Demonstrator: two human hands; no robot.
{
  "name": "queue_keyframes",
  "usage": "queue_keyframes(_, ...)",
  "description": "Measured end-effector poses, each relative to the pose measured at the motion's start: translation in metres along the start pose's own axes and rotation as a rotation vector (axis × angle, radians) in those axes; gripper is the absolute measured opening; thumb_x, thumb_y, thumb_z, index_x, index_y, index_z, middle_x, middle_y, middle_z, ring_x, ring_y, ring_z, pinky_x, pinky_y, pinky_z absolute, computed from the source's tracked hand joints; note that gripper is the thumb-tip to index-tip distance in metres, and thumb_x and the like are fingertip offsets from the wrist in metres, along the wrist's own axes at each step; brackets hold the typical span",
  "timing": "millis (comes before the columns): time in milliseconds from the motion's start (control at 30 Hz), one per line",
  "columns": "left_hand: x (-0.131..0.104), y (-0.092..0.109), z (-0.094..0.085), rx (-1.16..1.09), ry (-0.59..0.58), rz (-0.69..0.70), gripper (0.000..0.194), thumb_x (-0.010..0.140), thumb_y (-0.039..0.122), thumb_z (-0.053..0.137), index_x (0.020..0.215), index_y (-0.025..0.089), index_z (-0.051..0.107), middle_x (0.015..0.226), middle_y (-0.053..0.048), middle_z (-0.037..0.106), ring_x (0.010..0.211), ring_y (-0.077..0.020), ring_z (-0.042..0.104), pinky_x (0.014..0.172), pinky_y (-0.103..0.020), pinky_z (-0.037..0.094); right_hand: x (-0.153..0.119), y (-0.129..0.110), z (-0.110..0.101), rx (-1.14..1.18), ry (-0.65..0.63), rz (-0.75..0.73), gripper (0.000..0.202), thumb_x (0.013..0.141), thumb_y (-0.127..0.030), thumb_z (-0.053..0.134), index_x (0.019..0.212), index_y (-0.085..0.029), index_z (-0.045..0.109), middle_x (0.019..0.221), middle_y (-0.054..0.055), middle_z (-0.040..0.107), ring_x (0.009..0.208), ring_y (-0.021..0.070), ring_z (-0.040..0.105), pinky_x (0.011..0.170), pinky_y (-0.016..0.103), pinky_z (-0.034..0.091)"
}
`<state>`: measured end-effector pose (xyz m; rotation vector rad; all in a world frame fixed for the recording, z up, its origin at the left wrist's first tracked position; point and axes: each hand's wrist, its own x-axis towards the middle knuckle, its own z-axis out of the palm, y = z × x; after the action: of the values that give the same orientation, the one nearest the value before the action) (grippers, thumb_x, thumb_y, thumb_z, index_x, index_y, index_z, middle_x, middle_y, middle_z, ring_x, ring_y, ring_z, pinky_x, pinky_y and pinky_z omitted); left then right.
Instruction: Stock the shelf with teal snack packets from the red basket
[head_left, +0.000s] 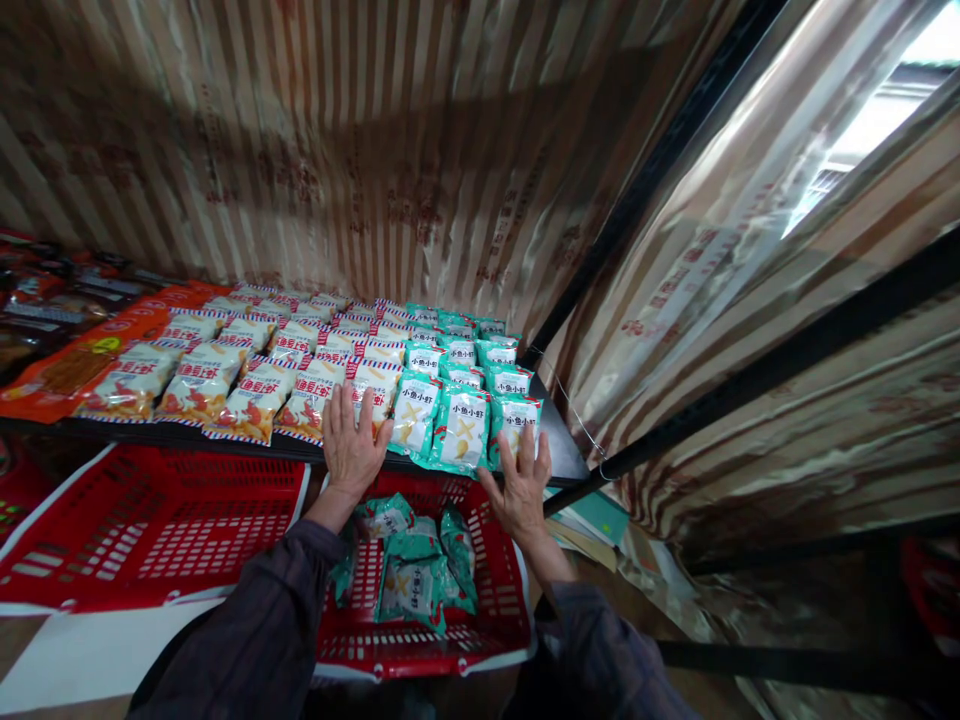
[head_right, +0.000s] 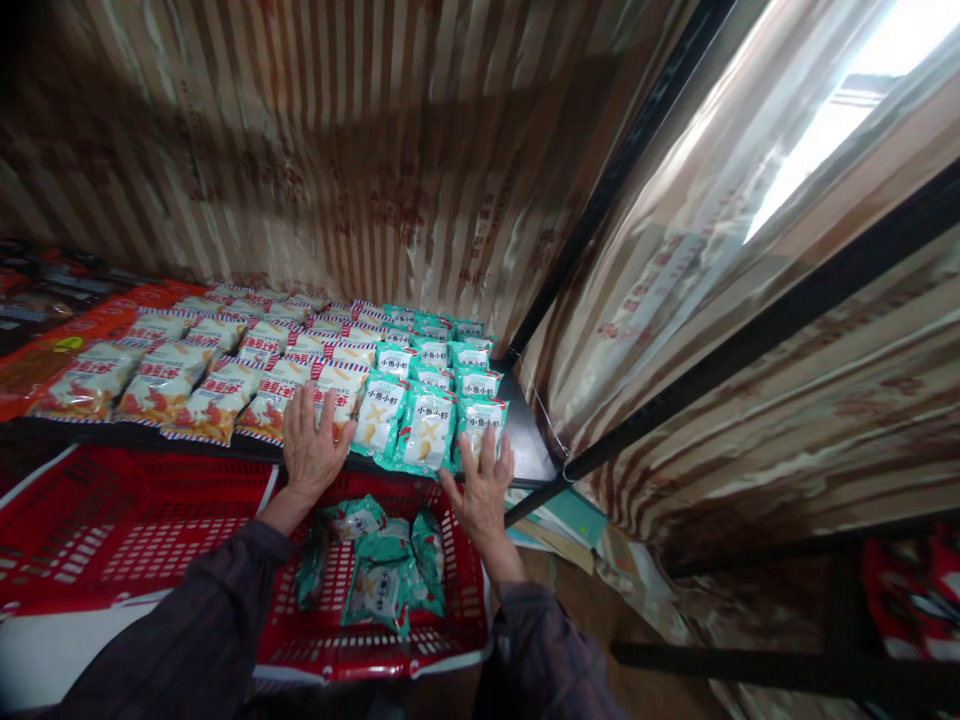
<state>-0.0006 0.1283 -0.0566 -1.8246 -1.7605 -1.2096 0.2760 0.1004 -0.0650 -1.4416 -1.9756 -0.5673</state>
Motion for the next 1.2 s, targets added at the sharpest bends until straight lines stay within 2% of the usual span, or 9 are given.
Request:
queue_keyframes(100,0.000,0.000,-0.001,0.007,0.000,-0.001,0.062,0.086,0.042,0.051,0.140,0.015,0.038,0.153,-0.017,0.019,0.142,-0.0315,0.013,0.112,-0.054,0.021,-0.002,-0.001,-0.004,-0.017,0.003,0.007,0.073,0.086,-0.041,0.055,0.147,-0.033,0.016,0.157,0.006,-0.001,0.141,0.0400,0.005,0.104,0.064,0.024)
queue_keyframes(200,0.001,0.000,-0.003,0.003,-0.006,-0.004,0.063,0.085,0.042,0.052,0.140,0.014,0.038,0.153,-0.017,0.019,0.142,-0.0317,0.013,0.112,-0.054,0.020,-0.003,-0.012,-0.012,-0.026,0.006,-0.002,0.073,0.085,-0.041,0.057,0.146,-0.032,0.019,0.157,0.007,0.001,0.140,0.0410,0.008,0.104,0.064,0.022)
queue_keyframes(300,0.000,0.001,-0.005,-0.017,-0.016,-0.007,0.061,0.085,0.040,0.051,0.140,0.016,0.037,0.153,-0.016,0.018,0.142,-0.0320,0.012,0.111,-0.055,0.020,-0.001,-0.038,-0.019,0.025,0.008,-0.061,0.071,0.084,-0.036,0.058,0.146,-0.031,0.023,0.157,0.007,0.000,0.140,0.0394,0.011,0.106,0.061,0.024)
queue_keyframes(367,0.000,0.002,-0.006,-0.025,-0.022,-0.011,0.061,0.085,0.037,0.050,0.140,0.016,0.037,0.153,-0.015,0.018,0.142,-0.0321,0.012,0.111,-0.055,0.021,0.004,-0.061,-0.020,0.086,-0.042,-0.112,0.065,0.085,-0.029,0.056,0.144,-0.030,0.028,0.157,0.006,0.002,0.141,0.0369,0.013,0.106,0.056,0.028)
queue_keyframes(500,0.000,0.003,-0.007,-0.027,-0.019,-0.016,0.059,0.086,0.033,0.049,0.141,0.016,0.035,0.153,-0.015,0.019,0.141,-0.0320,0.013,0.111,-0.055,0.022,0.021,-0.101,-0.007,0.139,-0.100,-0.083,0.054,0.086,-0.026,0.054,0.138,-0.028,0.040,0.157,0.007,0.007,0.141,0.0372,0.009,0.106,0.057,0.027)
queue_keyframes(633,-0.001,0.003,-0.006,-0.023,-0.013,-0.020,0.057,0.087,0.033,0.048,0.141,0.018,0.036,0.154,-0.014,0.018,0.141,-0.0321,0.013,0.110,-0.055,0.024,0.044,-0.122,0.009,0.103,-0.082,0.017,0.050,0.087,-0.032,0.054,0.136,-0.026,0.043,0.155,0.008,0.016,0.141,0.0381,0.005,0.106,0.061,0.021)
queue_keyframes(867,0.000,0.000,-0.005,-0.027,-0.028,-0.030,0.052,0.087,0.035,0.049,0.137,0.021,0.043,0.151,-0.013,0.026,0.141,-0.0325,0.017,0.109,-0.055,0.026,0.071,-0.142,0.025,0.159,-0.005,0.091,0.048,0.088,-0.033,0.051,0.135,-0.025,0.045,0.151,0.011,0.027,0.141,0.0365,0.006,0.105,0.061,0.019)
queue_keyframes(1000,0.002,-0.002,-0.008,-0.015,0.010,-0.033,0.053,0.086,0.036,0.051,0.137,0.023,0.043,0.147,-0.010,0.036,0.142,-0.0343,0.009,0.110,-0.060,0.021,0.073,-0.144,0.033,0.150,0.007,0.121,0.045,0.090,-0.033,0.048,0.134,-0.022,0.047,0.148,0.013,0.032,0.140,0.0374,0.009,0.104,0.062,0.019)
queue_keyframes(1200,0.004,-0.004,-0.010,-0.015,0.010,-0.064,0.056,0.084,0.038,0.055,0.136,0.021,0.045,0.148,-0.012,0.033,0.141,-0.0355,0.009,0.110,-0.061,0.017,0.073,-0.141,0.037,0.115,-0.009,0.119,0.048,0.089,-0.035,0.049,0.135,-0.022,0.046,0.146,0.012,0.037,0.140,0.0357,0.011,0.105,0.059,0.019)
